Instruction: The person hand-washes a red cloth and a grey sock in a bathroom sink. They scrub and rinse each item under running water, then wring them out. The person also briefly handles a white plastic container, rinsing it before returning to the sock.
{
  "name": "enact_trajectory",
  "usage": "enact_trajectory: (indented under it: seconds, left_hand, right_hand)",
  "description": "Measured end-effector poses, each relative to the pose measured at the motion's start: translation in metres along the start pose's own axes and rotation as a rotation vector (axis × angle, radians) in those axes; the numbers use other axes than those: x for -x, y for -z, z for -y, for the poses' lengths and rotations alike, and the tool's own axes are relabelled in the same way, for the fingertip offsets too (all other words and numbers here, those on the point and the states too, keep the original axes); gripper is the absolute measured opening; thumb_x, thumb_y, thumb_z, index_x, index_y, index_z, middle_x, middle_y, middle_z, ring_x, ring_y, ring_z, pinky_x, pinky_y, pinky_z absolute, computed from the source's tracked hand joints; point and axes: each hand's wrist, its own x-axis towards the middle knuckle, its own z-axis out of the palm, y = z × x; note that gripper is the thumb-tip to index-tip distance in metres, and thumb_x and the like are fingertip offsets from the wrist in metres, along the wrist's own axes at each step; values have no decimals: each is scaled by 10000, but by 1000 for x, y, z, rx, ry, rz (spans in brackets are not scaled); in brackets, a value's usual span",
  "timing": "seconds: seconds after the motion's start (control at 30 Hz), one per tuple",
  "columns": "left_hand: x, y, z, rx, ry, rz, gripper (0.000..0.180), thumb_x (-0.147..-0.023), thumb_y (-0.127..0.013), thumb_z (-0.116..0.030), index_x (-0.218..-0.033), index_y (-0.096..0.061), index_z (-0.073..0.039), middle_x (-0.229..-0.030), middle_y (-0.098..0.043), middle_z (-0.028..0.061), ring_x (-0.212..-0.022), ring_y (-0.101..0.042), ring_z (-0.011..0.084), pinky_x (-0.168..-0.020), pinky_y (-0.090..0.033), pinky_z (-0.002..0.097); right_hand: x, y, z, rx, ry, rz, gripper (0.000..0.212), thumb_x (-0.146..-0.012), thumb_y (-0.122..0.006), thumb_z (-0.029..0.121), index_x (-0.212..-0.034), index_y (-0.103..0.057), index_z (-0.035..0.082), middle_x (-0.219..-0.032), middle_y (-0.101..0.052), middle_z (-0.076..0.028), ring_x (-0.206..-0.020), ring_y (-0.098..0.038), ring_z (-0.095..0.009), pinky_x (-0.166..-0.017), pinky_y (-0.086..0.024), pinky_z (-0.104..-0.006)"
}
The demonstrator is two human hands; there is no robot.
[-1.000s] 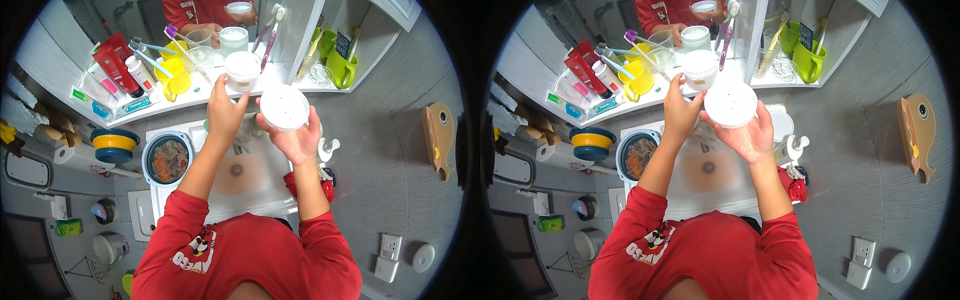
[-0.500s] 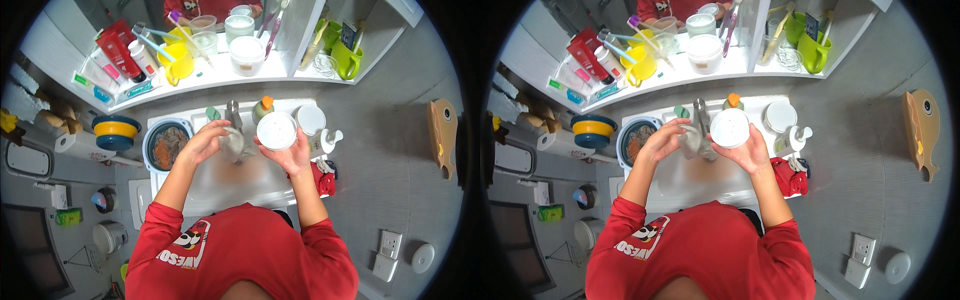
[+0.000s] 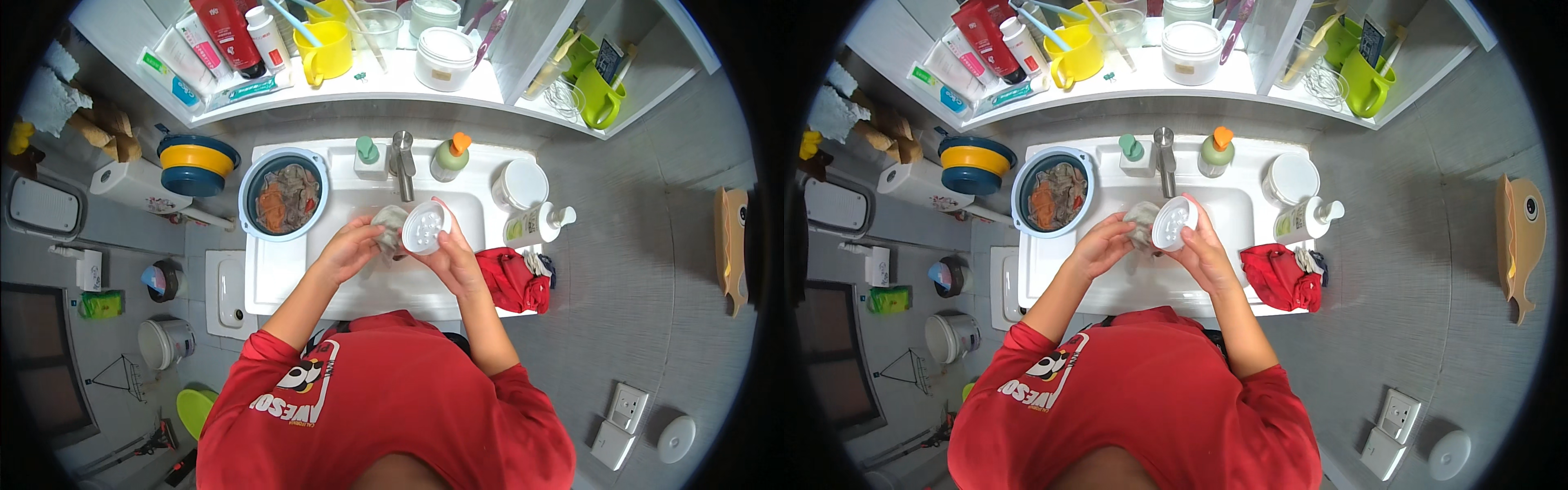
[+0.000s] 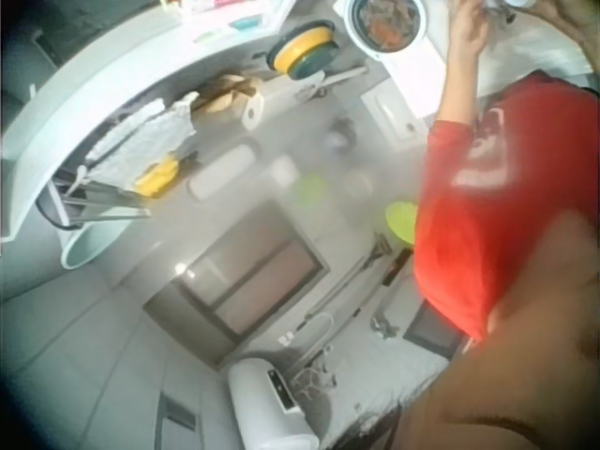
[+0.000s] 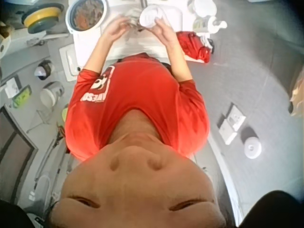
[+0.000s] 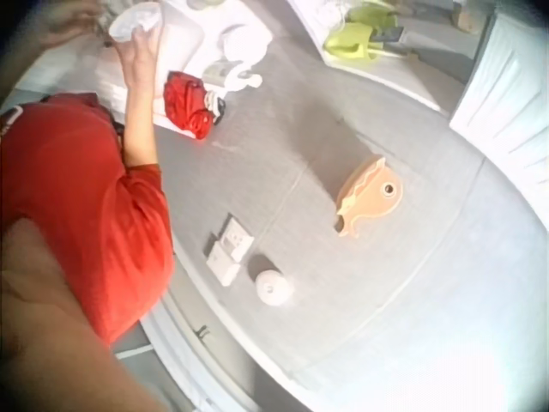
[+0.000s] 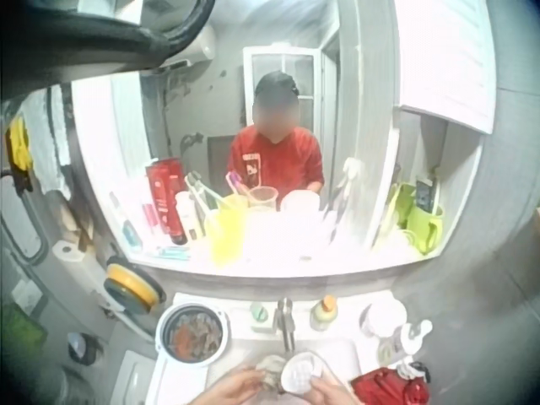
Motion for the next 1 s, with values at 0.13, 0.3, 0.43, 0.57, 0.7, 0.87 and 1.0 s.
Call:
enact_trajectory:
  seconds: [0.13,0.3,0.43,0.57,0.7,0.87,1.0]
  left_hand:
    - [1,-7,12,-43,-60,-46,270,-862,-508,-85,-1110,-430,-15,-1049,-545,103,-963,-545,186,-857,-435,319]
    - [-15,22,31,-88,-235,-138,271,-881,-467,-84,-1140,-439,-8,-1086,-536,105,-985,-542,170,-864,-434,317]
    - [-14,48,23,-131,-344,-193,238,-889,-451,-91,-1107,-465,1,-1040,-562,88,-950,-550,144,-836,-443,303]
    - [-21,59,11,-634,-639,-449,253,-868,-464,-83,-1106,-490,-1,-1037,-576,94,-964,-553,158,-849,-434,323]
    - [-55,67,46,-1393,-1033,-489,285,-819,-476,-52,-1099,-515,-23,-1102,-562,119,-1117,-484,260,-980,-323,408]
    - [-143,138,130,-1650,-769,-404,318,-772,-485,-56,-1080,-564,-74,-1202,-497,136,-1201,-388,292,-1029,-226,459]
    - [-178,164,171,-1808,-750,-332,291,-746,-531,-96,-1018,-626,-136,-1268,-437,101,-1224,-338,297,-1015,-225,501]
  right_hand:
    - [-2,0,-10,233,34,-52,651,-848,-547,254,-1365,-169,137,-1287,-359,-109,-1158,-437,-302,-939,-374,-468]
    - [2,30,-16,-202,-80,-80,574,-856,-514,306,-1322,-249,101,-1273,-393,-147,-1158,-429,-354,-945,-372,-472]
    - [21,55,-19,-316,-103,-192,536,-857,-504,334,-1275,-305,64,-1262,-413,-161,-1151,-430,-374,-938,-382,-466]
    - [45,72,-22,-342,-76,-267,508,-848,-521,343,-1268,-355,111,-1274,-409,-147,-1160,-413,-388,-925,-396,-458]
    - [63,76,-26,-342,-27,-283,541,-871,-485,346,-1290,-299,58,-1274,-405,-168,-1158,-420,-393,-928,-397,-461]
    - [85,80,-41,-333,-18,-311,570,-862,-503,331,-1323,-266,93,-1284,-393,-161,-1161,-418,-389,-933,-392,-460]
    - [105,86,-50,-364,-35,-387,602,-853,-522,323,-1345,-228,140,-1295,-375,-148,-1169,-409,-392,-933,-394,-461]
